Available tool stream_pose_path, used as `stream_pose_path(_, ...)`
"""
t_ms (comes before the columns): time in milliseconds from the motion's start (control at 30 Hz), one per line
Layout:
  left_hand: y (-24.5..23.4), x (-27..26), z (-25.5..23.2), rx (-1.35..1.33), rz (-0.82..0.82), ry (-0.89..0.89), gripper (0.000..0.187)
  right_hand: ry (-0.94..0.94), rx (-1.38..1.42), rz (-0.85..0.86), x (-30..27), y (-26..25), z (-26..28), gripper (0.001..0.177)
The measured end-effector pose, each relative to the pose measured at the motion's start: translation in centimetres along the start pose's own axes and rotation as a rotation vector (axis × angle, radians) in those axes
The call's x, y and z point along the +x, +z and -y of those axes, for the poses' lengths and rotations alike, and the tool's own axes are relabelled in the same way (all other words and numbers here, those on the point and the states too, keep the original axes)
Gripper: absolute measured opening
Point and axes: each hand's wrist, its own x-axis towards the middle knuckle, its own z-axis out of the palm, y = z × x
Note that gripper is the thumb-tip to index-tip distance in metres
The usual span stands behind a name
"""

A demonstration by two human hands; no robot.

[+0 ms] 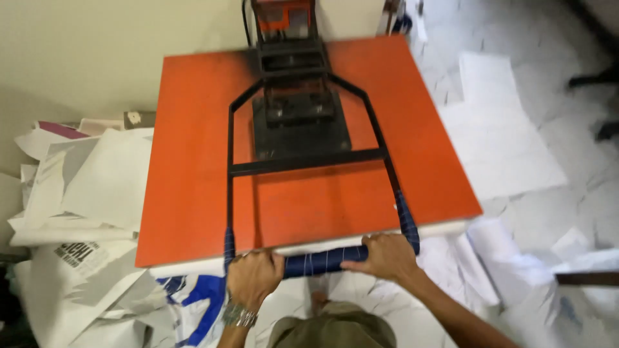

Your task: Operating a manual heat press machine to transfer printed designs onto white garments, including alignment and peeling of transfer paper.

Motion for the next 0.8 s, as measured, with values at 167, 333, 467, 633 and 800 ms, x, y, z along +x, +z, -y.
stream_pose_path(167, -6.2, 0.5, -1.4, -0.048, 0.058, -0.063, 0.044, -0.087, -0.010, -0.130, -2.7, -3.2, -0.1, 0.088)
stream_pose_path(333, -1.7, -4.7, -7.9, -0.920, -0.104, 0.545, 0.017, -0.031, -0.024, -0.147, -2.9, -4.3, 0.0, 0.082)
stream_pose_path(467, 6.6, -6.6, -7.2, -0.425, 0.639, 0.241, 0.019, 0.024, -0.029, -0.097, -4.5, -6.2, 0.6, 0.074)
stream_pose_path(633, 18.5, -9.3, -2.6, -0.177, 0.522, 0.034, 0.018, 0.063, -0.060, -0.165, -5.5, -7.5, 1.3, 0.068)
stream_pose_path(800, 20.9, -11.0, -1.4, -0.039, 0.720, 0.067, 0.069, -0.219, -0.043, -0.691, -6.8, -6.6, 0.5, 0.056)
